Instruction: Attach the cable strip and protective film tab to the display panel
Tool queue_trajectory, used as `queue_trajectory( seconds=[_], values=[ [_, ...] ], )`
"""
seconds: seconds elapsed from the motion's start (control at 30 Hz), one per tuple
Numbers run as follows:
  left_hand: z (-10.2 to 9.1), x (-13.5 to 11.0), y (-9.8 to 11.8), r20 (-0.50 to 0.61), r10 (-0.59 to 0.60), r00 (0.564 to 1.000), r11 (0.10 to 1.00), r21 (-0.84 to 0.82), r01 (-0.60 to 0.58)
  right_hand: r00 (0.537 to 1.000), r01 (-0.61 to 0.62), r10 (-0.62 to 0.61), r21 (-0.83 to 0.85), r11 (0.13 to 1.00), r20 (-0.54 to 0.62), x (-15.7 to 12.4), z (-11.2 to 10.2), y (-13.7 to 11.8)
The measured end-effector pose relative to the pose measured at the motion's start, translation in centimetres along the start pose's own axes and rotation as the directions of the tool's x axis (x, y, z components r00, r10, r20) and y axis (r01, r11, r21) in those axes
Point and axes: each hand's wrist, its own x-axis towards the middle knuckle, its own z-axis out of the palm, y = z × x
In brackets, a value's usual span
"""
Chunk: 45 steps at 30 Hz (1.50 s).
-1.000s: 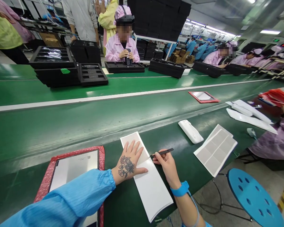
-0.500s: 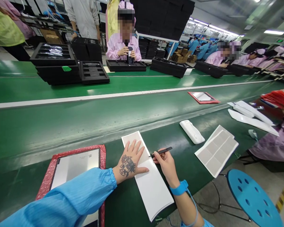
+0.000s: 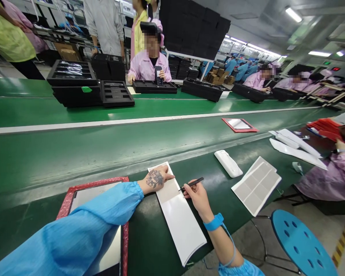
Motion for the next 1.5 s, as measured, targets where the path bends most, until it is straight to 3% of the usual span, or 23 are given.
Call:
queue_trajectory(
  seconds=[0.17,0.33,0.4,0.47,0.57,0.67,0.73,0.8,0.83,0.9,0.97,1.0,1.1,1.27,1.37,1.5],
  values=[
    [-0.6,0.5,-0.8,0.049,0.049,0.998,0.999,0.016,-0.05,0.983,0.185,-0.184,-0.102,0.977,0.017,-2.4,1.0,-1.7],
    [-1.1,0.1,-0.4,0.063,0.034,0.997,0.999,0.001,-0.034,0.936,0.34,-0.32,-0.136,0.931,0.149,-8.8,1.9,-3.5],
    [-1.3,0.0,-0.2,0.063,0.016,0.998,1.0,-0.02,-0.015,0.924,0.373,-0.353,-0.138,0.918,0.151,-11.3,1.8,-4.0],
    [-1.7,-0.2,0.0,0.056,-0.003,0.998,0.999,-0.052,0.005,0.931,0.363,-0.354,-0.113,0.925,0.089,-13.0,1.5,-4.6],
    [-2.9,-1.7,0.2,0.024,-0.019,1.0,0.994,-0.109,0.021,0.965,0.261,-0.261,-0.019,0.965,0.007,-14.2,1.5,-5.5],
    [-4.0,-5.8,-0.1,-0.098,-0.069,0.993,0.951,-0.306,0.036,0.981,0.192,-0.193,0.049,0.98,0.0,-14.8,2.4,-5.8],
    [-4.1,-10.1,-0.5,-0.198,-0.171,0.965,0.879,-0.472,0.059,0.982,0.186,-0.186,0.071,0.98,-0.007,-15.4,3.4,-5.4],
    [-3.3,-15.1,-1.1,-0.204,-0.31,0.929,0.78,-0.614,0.125,0.983,0.183,-0.182,0.077,0.98,-0.01,-16.2,4.5,-4.6],
    [-2.6,-17.6,-1.3,-0.155,-0.376,0.914,0.713,-0.679,0.178,0.984,0.179,-0.179,0.076,0.981,-0.004,-16.6,5.1,-4.1],
    [-0.8,-22.1,-1.4,0.053,-0.488,0.871,0.414,-0.865,0.284,0.984,0.179,-0.179,0.083,0.98,-0.013,-17.4,6.3,-3.1],
    [0.9,-25.4,-1.2,0.2,-0.512,0.835,0.167,-0.931,0.325,0.981,0.192,-0.189,0.103,0.976,-0.04,-17.9,7.6,-2.3],
    [1.6,-26.6,-1.0,0.229,-0.516,0.825,0.106,-0.939,0.327,0.979,0.203,-0.199,0.111,0.973,-0.046,-18.1,8.2,-2.0],
    [2.7,-28.5,-0.3,0.26,-0.537,0.803,0.027,-0.946,0.324,0.973,0.229,-0.229,0.127,0.965,-0.016,-18.7,10.0,-1.6],
    [3.0,-29.4,0.0,0.281,-0.557,0.782,-0.077,-0.954,0.289,0.98,0.193,-0.197,0.162,0.968,0.01,-20.5,11.9,-2.4],
    [3.2,-29.6,-0.2,0.281,-0.555,0.783,-0.132,-0.959,0.25,0.986,0.168,-0.169,0.183,0.969,-0.011,-21.3,12.0,-2.4],
    [3.2,-29.6,-0.2,0.264,-0.566,0.781,-0.129,-0.964,0.233,0.979,0.172,-0.19,0.209,0.963,0.07,-20.7,10.9,-1.3]
  ],
)
